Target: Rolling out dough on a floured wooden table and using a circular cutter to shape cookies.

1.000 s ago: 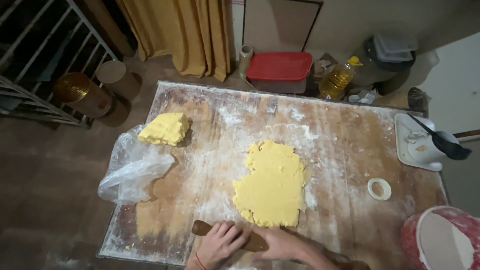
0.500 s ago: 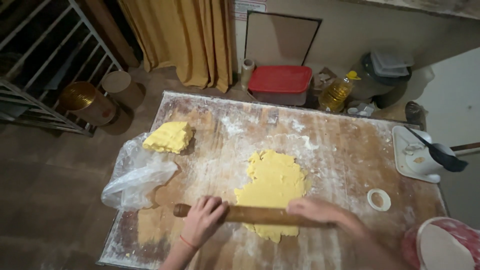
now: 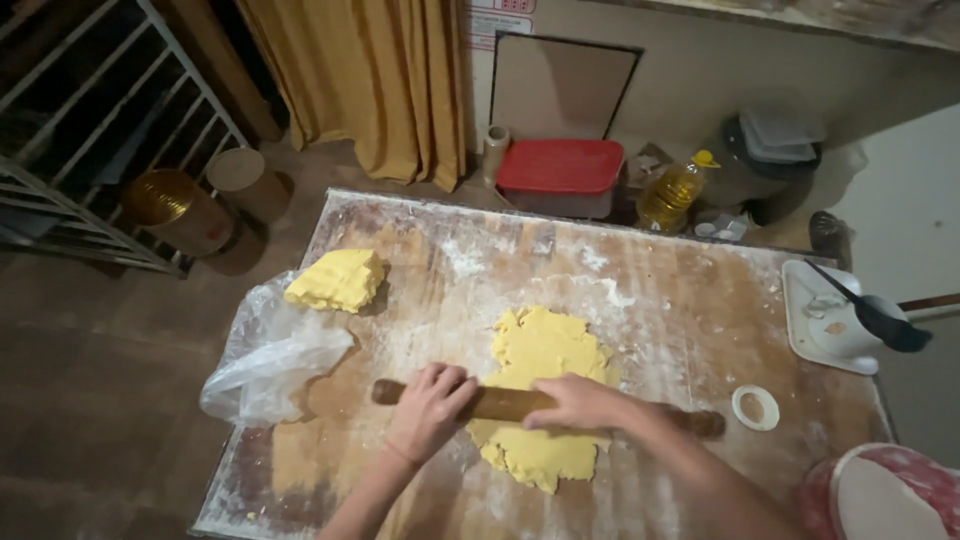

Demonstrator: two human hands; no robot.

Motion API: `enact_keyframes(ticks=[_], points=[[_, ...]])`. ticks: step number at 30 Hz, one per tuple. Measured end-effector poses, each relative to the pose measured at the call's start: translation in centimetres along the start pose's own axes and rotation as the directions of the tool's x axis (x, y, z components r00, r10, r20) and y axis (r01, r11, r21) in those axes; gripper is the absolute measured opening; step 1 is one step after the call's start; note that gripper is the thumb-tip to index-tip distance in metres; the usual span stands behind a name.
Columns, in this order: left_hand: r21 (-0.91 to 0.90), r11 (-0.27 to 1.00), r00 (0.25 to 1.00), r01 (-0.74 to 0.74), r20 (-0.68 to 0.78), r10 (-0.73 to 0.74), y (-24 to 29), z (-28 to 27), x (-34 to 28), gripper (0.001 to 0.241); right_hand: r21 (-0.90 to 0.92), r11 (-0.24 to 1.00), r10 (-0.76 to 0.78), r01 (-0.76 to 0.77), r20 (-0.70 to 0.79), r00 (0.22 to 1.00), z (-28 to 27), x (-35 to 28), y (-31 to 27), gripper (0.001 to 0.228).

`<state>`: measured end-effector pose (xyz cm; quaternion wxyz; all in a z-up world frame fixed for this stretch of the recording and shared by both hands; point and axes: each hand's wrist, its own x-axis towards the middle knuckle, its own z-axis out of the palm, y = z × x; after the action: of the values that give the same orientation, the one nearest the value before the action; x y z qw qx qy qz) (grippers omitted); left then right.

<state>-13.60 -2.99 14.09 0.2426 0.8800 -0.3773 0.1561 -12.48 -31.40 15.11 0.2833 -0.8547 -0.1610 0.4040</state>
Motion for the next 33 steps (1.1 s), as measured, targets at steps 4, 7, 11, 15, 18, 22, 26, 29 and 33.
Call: enact_keyframes(ticks=[4, 7, 11, 15, 18, 22, 26, 29, 33], points=[[-0.024, 0.996, 0.997, 0.08, 0.016, -0.08, -1.0, -1.8, -2.8, 0.044, 0.029, 0.999, -0.042, 0.045, -0.106, 0.994, 0.3, -1.1, 10.8, 0.049], [-0.077, 0.982, 0.976, 0.17, 0.15, -0.157, -0.5, -3.1, -6.1, 0.048, 0.071, 0.976, 0.215, -0.206, -0.156, 0.964, 0.4, -1.3, 15.9, 0.047], [-0.186, 0.965, 0.957, 0.182, 0.258, -0.131, -1.4, 3.2, -15.3, 0.043, -0.208, 0.977, -0.076, -0.047, -0.544, 0.836, 1.0, -0.1, 16.2, 0.051], [-0.178, 0.984, 0.959, 0.004, 0.278, 0.047, -2.6, 7.6, -20.5, 0.038, -0.542, 0.84, -0.227, -0.02, -0.385, 0.895, 2.7, 1.1, 10.9, 0.065], [-0.216, 0.976, 0.935, -0.015, 0.344, 0.09, -2.3, 8.0, -21.5, 0.039, -0.57, 0.817, -0.195, -0.093, -0.423, 0.885, 3.7, 0.7, 9.1, 0.072], [-0.216, 0.976, 0.944, -0.019, 0.318, 0.089, -2.8, 9.3, -22.2, 0.039, -0.556, 0.811, -0.145, -0.182, -0.492, 0.858, 2.7, 0.5, 7.1, 0.076], [-0.322, 0.946, 0.939, 0.02, 0.331, 0.093, -3.2, 9.8, -22.4, 0.034, -0.459, 0.856, 0.019, -0.239, -0.434, 0.901, 0.4, 0.9, 6.8, 0.07], [-0.399, 0.861, 0.889, 0.316, 0.441, -0.122, -0.8, 7.0, -17.3, 0.035, -0.34, 0.926, -0.046, -0.163, -0.531, 0.846, 0.3, 4.2, 12.9, 0.06], [-0.429, 0.446, 0.615, 0.785, 0.459, -0.641, 1.7, 9.7, -10.7, 0.071, -0.129, 0.991, -0.065, -0.032, -0.684, 0.727, -2.2, 7.6, 12.6, 0.065]])
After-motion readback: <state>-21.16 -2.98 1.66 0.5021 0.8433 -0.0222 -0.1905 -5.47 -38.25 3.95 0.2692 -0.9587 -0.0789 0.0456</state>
